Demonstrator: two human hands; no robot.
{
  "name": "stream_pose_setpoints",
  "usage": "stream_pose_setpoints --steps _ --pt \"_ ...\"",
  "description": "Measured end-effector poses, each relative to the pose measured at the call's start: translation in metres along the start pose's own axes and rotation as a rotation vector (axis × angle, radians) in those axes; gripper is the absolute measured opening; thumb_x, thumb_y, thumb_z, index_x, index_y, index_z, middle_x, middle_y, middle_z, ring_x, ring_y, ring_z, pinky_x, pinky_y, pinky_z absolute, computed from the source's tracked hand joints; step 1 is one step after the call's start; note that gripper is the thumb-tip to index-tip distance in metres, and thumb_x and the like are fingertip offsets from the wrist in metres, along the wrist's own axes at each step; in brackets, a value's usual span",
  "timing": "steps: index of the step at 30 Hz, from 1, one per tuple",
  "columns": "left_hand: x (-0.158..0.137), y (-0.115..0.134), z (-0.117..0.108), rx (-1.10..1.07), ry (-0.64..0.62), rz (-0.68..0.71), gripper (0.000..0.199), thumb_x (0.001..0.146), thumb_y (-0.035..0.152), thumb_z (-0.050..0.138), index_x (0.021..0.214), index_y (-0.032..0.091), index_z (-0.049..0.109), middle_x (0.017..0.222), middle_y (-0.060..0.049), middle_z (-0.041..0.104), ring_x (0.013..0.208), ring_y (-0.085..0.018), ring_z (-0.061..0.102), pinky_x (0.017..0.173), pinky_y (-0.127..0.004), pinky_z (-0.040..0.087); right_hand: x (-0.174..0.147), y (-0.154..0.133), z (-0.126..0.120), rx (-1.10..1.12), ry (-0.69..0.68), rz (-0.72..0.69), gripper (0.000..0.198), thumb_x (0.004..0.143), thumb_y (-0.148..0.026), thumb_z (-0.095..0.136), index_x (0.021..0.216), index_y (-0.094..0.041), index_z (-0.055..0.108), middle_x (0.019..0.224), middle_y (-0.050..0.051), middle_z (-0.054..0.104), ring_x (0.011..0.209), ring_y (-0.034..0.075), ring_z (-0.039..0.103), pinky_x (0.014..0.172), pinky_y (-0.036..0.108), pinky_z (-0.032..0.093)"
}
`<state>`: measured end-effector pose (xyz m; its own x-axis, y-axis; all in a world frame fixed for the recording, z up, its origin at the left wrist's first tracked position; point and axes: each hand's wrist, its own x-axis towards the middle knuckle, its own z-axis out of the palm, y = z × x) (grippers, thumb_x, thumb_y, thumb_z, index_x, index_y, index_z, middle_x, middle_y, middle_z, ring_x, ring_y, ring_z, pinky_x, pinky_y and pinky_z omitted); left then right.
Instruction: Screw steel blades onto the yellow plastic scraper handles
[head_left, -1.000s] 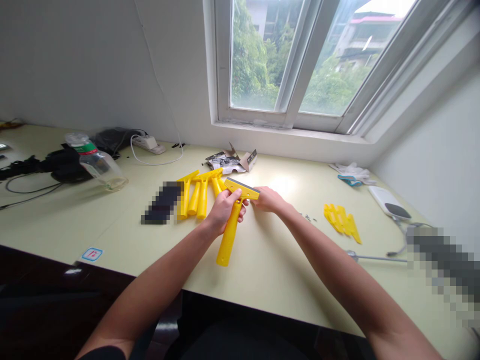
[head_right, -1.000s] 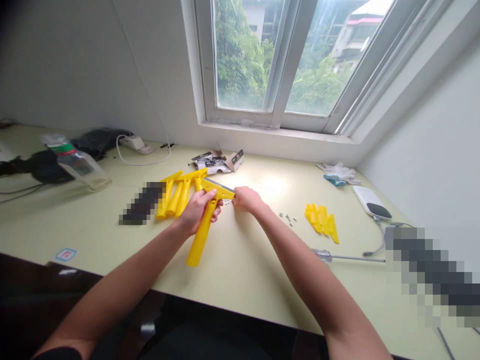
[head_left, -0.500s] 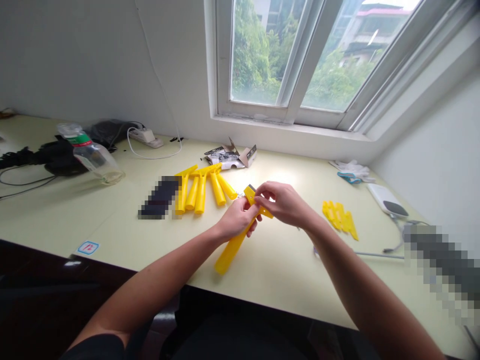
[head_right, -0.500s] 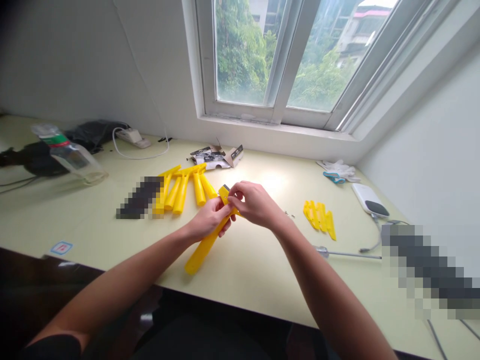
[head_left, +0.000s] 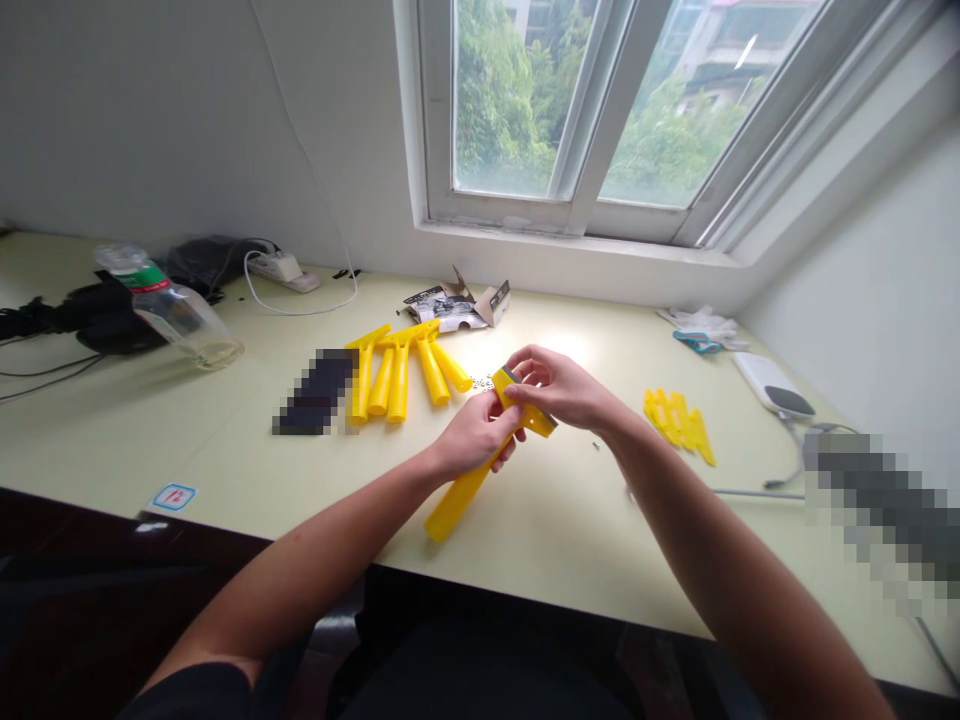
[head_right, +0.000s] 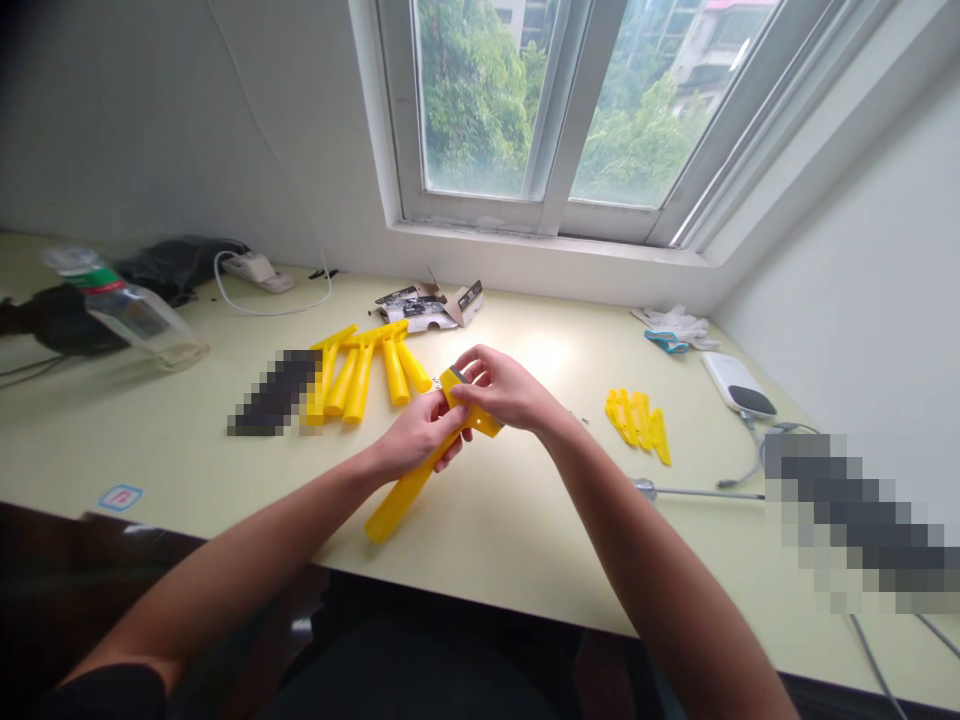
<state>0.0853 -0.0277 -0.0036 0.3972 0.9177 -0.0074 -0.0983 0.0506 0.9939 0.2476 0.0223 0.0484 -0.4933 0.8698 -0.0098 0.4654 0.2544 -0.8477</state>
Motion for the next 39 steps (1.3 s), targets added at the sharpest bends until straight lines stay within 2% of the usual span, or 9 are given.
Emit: stream_pose_setpoints --steps 7,11,15,18,26,31,34,37,39 --pt "0.001 -0.003 -0.002 0.032 -0.068 -0.005 0.035 0.093 0.049 0.054 0.084 0.015 0.051 0.072 -0.002 0.059 0.041 -0.007 0.050 0.037 -0.020 0.040 -0.022 0.007 -0.001 0.127 -0.077 0.101 0.024 0.080 -0.037 0.066 0.088 -0.015 0.067 0.075 0.005 0.068 0.065 0.014 0.062 0.055 0.025 0.046" --pt "-0.003 -0.003 -0.003 0.165 -0.020 -0.016 0.040 0.092 0.049 0.056 0.115 0.016 0.049 0.083 -0.005 0.063 0.048 -0.011 0.058 0.042 -0.025 0.049 -0.028 0.016 0.000 0.206 -0.011 0.126 0.021 0.078 -0.035 0.067 0.083 -0.014 0.067 0.071 0.002 0.066 0.061 0.012 0.058 0.055 0.024 0.045" --pt "-0.011 -0.001 -0.001 0.606 0.195 0.245 0.055 0.087 0.040 0.067 0.135 0.024 0.046 0.117 -0.012 0.062 0.076 -0.019 0.069 0.069 -0.034 0.059 -0.030 0.023 -0.001 0.244 0.123 0.185 0.018 0.074 -0.031 0.068 0.080 -0.013 0.066 0.072 0.002 0.066 0.062 0.010 0.056 0.056 0.022 0.044" --pt "-0.013 -0.004 0.001 0.977 0.172 0.462 0.052 0.085 0.026 0.069 0.134 0.024 0.050 0.145 -0.013 0.047 0.113 -0.029 0.063 0.092 -0.043 0.056 -0.031 0.028 -0.002 0.285 0.142 0.177 0.020 0.073 -0.032 0.070 0.080 -0.013 0.067 0.074 0.003 0.067 0.063 0.011 0.057 0.055 0.022 0.044" --pt "-0.009 -0.022 0.001 1.468 0.128 0.688 0.049 0.089 0.004 0.048 0.138 0.015 0.046 0.142 -0.016 0.053 0.115 -0.030 0.065 0.084 -0.038 0.062 -0.030 0.038 0.006 0.296 0.161 0.150 0.024 0.073 -0.035 0.070 0.083 -0.013 0.068 0.077 0.004 0.067 0.067 0.012 0.059 0.058 0.023 0.045" --pt "-0.005 -0.017 0.000 1.276 0.201 0.718 0.051 0.085 0.003 0.048 0.135 0.016 0.050 0.138 -0.017 0.055 0.122 -0.031 0.060 0.096 -0.045 0.057 -0.037 0.036 -0.025 0.237 0.122 0.120 0.030 0.085 -0.041 0.058 0.092 -0.014 0.070 0.080 0.005 0.069 0.065 0.012 0.061 0.061 0.025 0.050" --pt "-0.002 -0.011 -0.004 1.023 0.268 0.710 0.049 0.082 0.005 0.053 0.129 0.018 0.056 0.133 -0.013 0.059 0.122 -0.029 0.059 0.102 -0.043 0.053 -0.050 0.045 -0.053 -0.205 0.207 0.160 0.029 0.089 -0.037 0.052 0.097 -0.017 0.071 0.087 0.006 0.072 0.069 0.013 0.063 0.061 0.025 0.049" --pt "-0.001 -0.004 -0.007 0.657 0.364 0.515 0.043 0.080 0.012 0.061 0.121 0.020 0.061 0.111 -0.008 0.067 0.086 -0.021 0.070 0.075 -0.033 0.061 -0.062 0.059 -0.063 -0.544 0.146 0.202 0.022 0.087 -0.031 0.055 0.093 -0.022 0.074 0.089 0.004 0.074 0.074 0.015 0.065 0.063 0.025 0.046" --pt "0.000 0.003 -0.008 0.374 0.344 0.343 0.036 0.080 0.017 0.063 0.115 0.020 0.061 0.089 -0.003 0.065 0.054 -0.011 0.061 0.046 -0.024 0.054 -0.065 0.067 -0.057 -0.597 0.080 0.186 0.021 0.086 -0.026 0.056 0.094 -0.023 0.074 0.090 0.004 0.074 0.077 0.016 0.065 0.068 0.026 0.046"
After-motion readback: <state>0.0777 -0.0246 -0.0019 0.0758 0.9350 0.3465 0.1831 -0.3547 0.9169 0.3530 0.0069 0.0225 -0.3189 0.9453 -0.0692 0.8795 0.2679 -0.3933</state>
